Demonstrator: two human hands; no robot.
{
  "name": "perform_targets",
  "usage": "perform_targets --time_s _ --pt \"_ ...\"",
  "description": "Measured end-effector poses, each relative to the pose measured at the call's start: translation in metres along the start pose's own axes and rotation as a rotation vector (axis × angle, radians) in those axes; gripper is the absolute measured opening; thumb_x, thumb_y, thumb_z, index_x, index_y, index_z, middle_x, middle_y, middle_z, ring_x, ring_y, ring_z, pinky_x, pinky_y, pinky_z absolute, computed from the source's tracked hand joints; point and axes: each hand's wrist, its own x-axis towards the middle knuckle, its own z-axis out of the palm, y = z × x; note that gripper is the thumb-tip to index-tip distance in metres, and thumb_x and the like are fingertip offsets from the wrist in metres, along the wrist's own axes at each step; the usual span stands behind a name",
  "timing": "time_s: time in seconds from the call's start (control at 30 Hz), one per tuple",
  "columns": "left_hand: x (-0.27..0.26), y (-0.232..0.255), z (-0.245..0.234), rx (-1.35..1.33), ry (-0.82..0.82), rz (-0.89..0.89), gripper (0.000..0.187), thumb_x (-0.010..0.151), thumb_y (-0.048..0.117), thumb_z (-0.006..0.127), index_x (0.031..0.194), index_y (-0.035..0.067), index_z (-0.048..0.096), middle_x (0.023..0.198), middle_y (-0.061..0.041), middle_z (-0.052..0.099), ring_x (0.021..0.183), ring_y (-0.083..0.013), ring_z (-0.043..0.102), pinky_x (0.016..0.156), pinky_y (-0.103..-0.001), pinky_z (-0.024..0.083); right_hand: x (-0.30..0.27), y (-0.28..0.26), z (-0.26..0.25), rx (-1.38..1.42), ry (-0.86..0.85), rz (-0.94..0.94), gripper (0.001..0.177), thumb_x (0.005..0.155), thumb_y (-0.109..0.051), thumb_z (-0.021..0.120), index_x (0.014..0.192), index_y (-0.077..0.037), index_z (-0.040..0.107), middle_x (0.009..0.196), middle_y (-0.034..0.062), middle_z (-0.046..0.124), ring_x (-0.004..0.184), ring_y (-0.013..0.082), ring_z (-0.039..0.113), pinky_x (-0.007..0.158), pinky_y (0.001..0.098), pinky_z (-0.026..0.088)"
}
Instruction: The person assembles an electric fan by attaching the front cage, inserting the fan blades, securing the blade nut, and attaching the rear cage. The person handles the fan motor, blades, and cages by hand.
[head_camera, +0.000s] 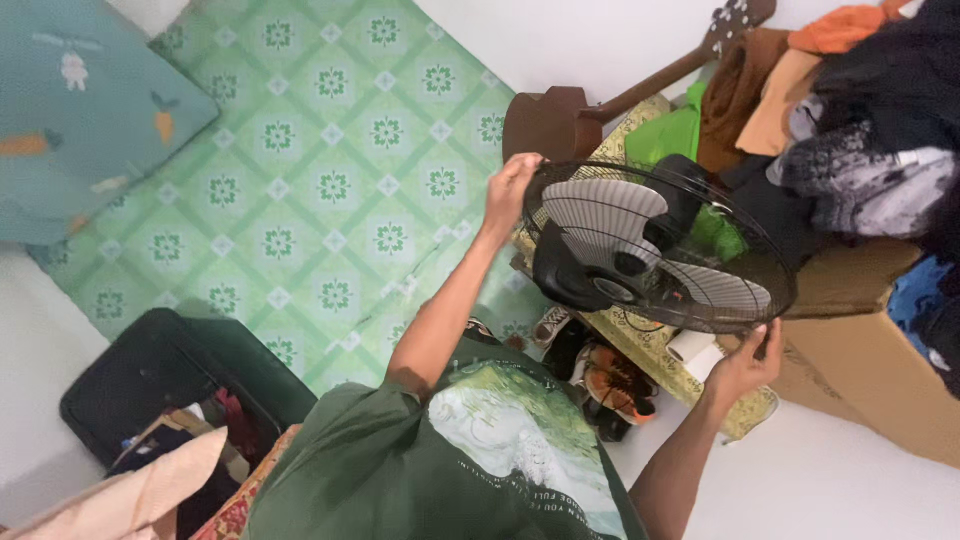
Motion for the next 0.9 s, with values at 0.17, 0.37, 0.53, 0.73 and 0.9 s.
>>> perform_targets --time_s 0.17,0.37,0.53,0.73,0.9 --pt "0.005 0.001 -0.001 -0.125 -0.062 -0.115 0.036 0.105 0.031 0.065 0.113 -0.004 0.07 0.123 -0.002 0.062 0.116 -0.0122 0.058 0.104 -0.027 0.044 -0.006 -0.01 0.003 -0.158 0.009 -0.025 0.036 0.116 -0.013 0.056 0.143 0.011 0.056 0.142 0.02 0.062 0.127 0.0235 0.062 0.111 0.0357 0.051" --pt "0.011 0.008 -0.005 -0.095 -0.123 -0.09 0.028 0.101 0.032 0.068 0.109 0.005 0.073 0.109 0.002 0.066 0.107 -0.009 0.063 0.099 -0.027 0.051 -0.011 -0.017 0.012 -0.072 0.018 -0.028 0.037 0.116 -0.013 0.054 0.145 0.01 0.054 0.145 0.019 0.059 0.128 0.0235 0.06 0.111 0.0366 0.053" --pt "0.015 -0.004 0.005 -0.146 -0.082 -0.098 0.028 0.102 0.032 0.069 0.107 0.005 0.073 0.103 0.002 0.067 0.094 -0.0082 0.059 0.086 -0.029 0.049 -0.016 -0.019 0.017 0.013 0.021 0.064 0.037 0.116 -0.016 0.05 0.148 0.003 0.053 0.142 0.0153 0.06 0.122 0.0221 0.064 0.097 0.0359 0.063" --pt "0.015 -0.014 0.017 -0.152 -0.059 -0.104 0.029 0.103 0.034 0.068 0.109 0.006 0.071 0.103 0.003 0.065 0.09 -0.0075 0.056 0.085 -0.028 0.05 -0.017 -0.008 0.023 0.004 0.084 0.067 0.035 0.116 -0.014 0.047 0.147 0.002 0.052 0.144 0.016 0.058 0.123 0.0243 0.064 0.096 0.0397 0.065" --pt "0.02 -0.006 0.013 -0.124 -0.096 -0.162 0.029 0.102 0.033 0.067 0.109 0.005 0.071 0.103 0.003 0.066 0.091 -0.0072 0.058 0.086 -0.027 0.05 -0.015 0.007 0.037 0.236 0.171 0.125 0.04 0.114 -0.019 0.043 0.151 -0.002 0.047 0.149 0.0179 0.056 0.131 0.0304 0.063 0.107 0.047 0.054"
